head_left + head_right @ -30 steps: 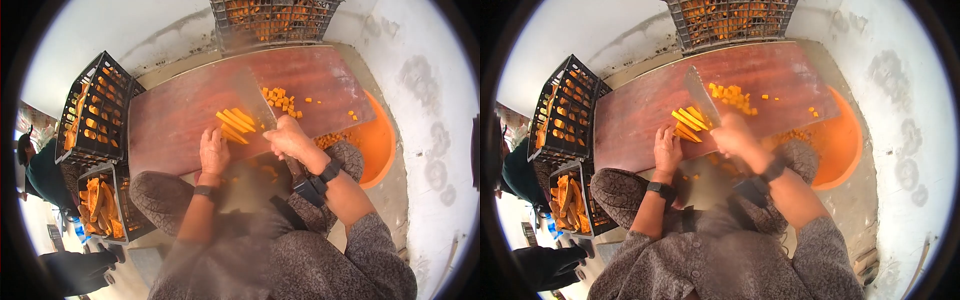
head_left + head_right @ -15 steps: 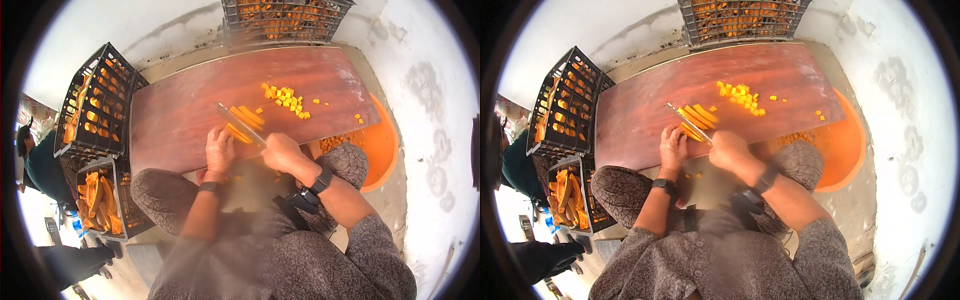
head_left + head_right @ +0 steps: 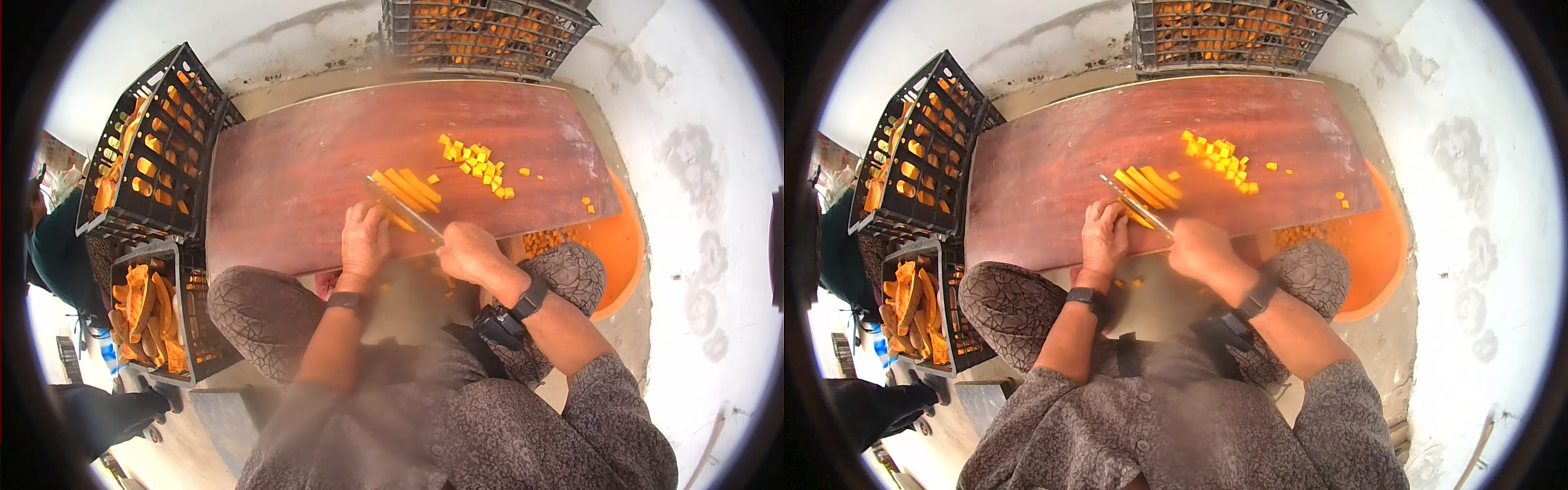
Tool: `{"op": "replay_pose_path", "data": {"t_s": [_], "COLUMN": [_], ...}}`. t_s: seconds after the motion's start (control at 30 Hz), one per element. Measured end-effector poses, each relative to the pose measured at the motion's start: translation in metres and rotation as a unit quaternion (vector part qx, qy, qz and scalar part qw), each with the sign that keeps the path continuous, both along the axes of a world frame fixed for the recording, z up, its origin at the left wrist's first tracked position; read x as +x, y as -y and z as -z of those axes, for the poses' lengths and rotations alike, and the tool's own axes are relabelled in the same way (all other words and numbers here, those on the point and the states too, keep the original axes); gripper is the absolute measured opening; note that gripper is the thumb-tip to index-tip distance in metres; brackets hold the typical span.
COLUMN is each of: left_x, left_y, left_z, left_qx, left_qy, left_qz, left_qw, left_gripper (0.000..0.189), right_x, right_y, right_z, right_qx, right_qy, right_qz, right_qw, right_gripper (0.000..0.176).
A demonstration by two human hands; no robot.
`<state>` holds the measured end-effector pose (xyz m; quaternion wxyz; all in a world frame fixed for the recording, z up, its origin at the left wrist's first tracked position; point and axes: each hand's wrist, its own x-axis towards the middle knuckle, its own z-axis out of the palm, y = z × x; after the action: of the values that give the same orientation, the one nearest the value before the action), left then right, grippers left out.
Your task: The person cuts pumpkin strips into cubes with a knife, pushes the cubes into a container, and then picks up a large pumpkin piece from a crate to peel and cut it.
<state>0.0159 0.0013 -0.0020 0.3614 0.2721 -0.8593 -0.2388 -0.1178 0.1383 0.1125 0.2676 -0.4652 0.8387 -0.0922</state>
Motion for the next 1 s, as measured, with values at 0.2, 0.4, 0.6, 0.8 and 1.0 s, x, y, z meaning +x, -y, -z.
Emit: {"op": "replay_pose_path", "data": {"t_s": [0.2,0.4,0.6,0.8,1.0], "left_x": [-0.001,-0.002,-0.002,-0.004,-0.002], "left_y": [0.001,0.001,0.003,0.001,0.001], "left_z": [-0.001,0.002,0.004,0.003,0.003], "left_qx": [0.007,0.015,0.011,0.017,0.006], "left_qy": [-0.001,0.009,0.017,0.017,0.008], "left_qz": [0.006,-0.003,-0.003,-0.010,-0.011], "left_qw": [1.000,1.000,1.000,1.000,1.000], "left_gripper": [0.020,0.021,0.021,0.017,0.020], "right_x": [0.002,-0.003,0.003,0.004,0.004], "right_y": [0.010,0.038,0.068,0.067,0.068], "right_z": [-0.015,-0.025,-0.011,0.006,-0.019], "right_qx": [0.022,0.101,0.090,0.040,0.068], "right_qy": [-0.004,-0.050,0.013,-0.035,0.003], "right_qz": [-0.012,-0.086,-0.071,-0.057,-0.080], "right_qw": [1.000,0.990,0.993,0.997,0.994], "right_gripper": [0.020,0.018,0.020,0.021,0.020]}}
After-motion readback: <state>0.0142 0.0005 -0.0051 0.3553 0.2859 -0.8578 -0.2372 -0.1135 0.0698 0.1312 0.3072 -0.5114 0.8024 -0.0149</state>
